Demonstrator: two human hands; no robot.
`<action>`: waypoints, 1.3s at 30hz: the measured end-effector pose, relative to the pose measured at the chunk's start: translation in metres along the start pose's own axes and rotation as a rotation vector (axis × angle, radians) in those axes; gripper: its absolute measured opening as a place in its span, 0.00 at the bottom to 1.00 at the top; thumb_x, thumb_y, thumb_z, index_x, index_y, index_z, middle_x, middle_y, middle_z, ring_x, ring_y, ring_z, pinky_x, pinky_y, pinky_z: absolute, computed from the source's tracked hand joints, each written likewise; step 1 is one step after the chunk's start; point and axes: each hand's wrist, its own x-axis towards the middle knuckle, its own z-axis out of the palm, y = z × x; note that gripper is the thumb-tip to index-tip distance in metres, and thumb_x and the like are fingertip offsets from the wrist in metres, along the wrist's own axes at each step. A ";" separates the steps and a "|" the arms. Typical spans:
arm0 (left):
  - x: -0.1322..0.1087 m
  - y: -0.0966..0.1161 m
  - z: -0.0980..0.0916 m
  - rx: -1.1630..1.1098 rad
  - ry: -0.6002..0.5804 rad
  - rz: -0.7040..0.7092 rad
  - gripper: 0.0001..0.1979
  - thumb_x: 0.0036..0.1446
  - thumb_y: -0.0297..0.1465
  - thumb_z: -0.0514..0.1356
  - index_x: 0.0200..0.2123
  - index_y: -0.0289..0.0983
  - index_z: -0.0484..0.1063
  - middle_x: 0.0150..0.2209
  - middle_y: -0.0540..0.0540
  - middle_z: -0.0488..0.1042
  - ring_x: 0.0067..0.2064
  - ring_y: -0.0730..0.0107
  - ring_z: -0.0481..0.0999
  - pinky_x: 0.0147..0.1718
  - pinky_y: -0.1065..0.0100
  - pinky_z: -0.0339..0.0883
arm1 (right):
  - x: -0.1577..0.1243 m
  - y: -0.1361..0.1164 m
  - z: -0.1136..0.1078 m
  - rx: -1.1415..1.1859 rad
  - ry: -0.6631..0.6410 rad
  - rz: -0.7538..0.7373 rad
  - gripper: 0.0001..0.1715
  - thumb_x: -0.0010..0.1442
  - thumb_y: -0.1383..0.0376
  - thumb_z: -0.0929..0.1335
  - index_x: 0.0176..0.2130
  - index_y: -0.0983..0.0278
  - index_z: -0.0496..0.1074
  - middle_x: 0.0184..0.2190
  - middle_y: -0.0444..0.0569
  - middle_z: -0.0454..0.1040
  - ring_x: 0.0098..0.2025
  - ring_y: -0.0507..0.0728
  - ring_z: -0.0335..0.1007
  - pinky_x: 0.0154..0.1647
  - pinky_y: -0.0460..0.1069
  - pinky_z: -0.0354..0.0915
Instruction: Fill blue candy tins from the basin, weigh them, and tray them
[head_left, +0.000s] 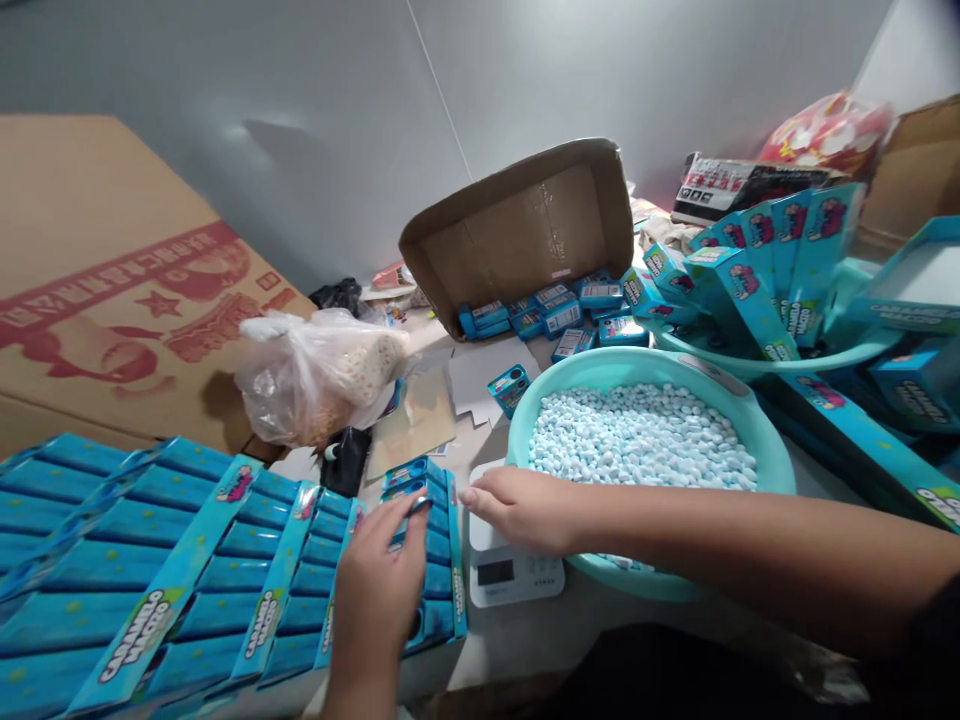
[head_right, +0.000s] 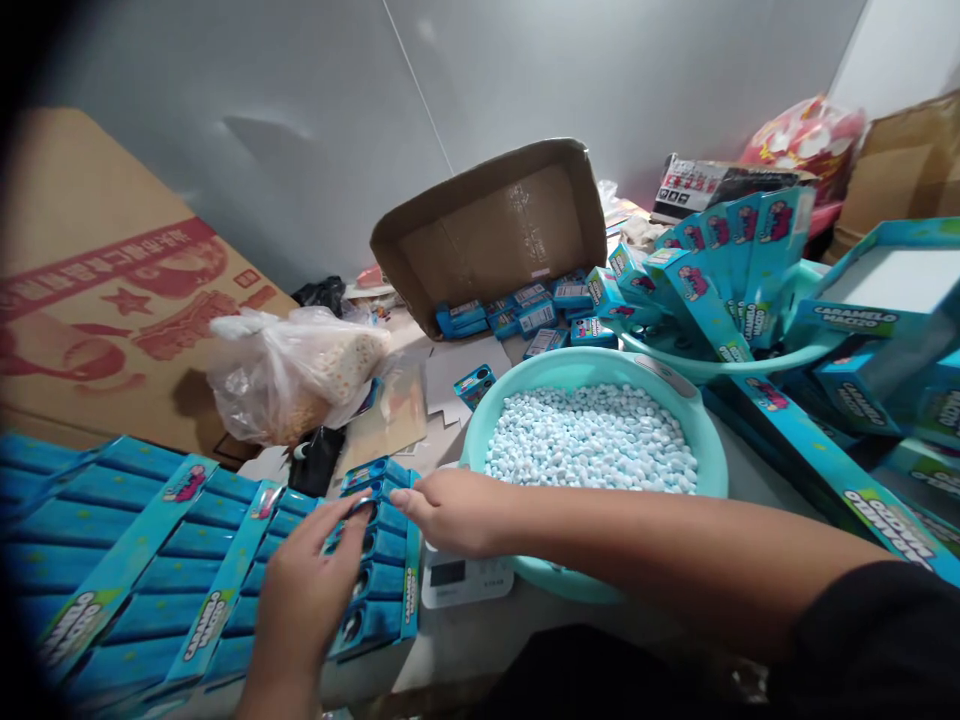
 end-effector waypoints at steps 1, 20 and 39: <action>0.009 -0.010 -0.004 0.036 -0.068 -0.044 0.18 0.61 0.44 0.54 0.41 0.42 0.81 0.46 0.43 0.82 0.51 0.54 0.79 0.54 0.57 0.71 | -0.001 0.000 -0.001 -0.075 0.008 -0.043 0.28 0.71 0.48 0.60 0.35 0.66 0.75 0.35 0.56 0.75 0.42 0.62 0.69 0.45 0.53 0.62; 0.137 -0.036 0.005 0.597 -0.846 0.040 0.57 0.23 0.41 0.76 0.63 0.43 0.67 0.65 0.32 0.64 0.65 0.30 0.64 0.62 0.40 0.56 | -0.004 -0.002 -0.007 -0.521 0.065 -0.074 0.37 0.74 0.47 0.52 0.34 0.66 0.77 0.34 0.58 0.75 0.34 0.59 0.68 0.32 0.52 0.55; -0.002 0.056 0.011 -0.277 -0.134 0.094 0.15 0.56 0.45 0.65 0.42 0.43 0.75 0.42 0.45 0.79 0.42 0.60 0.79 0.42 0.61 0.74 | 0.004 -0.015 -0.003 1.207 0.017 0.439 0.22 0.74 0.51 0.58 0.43 0.65 0.69 0.28 0.42 0.61 0.28 0.50 0.58 0.31 0.44 0.56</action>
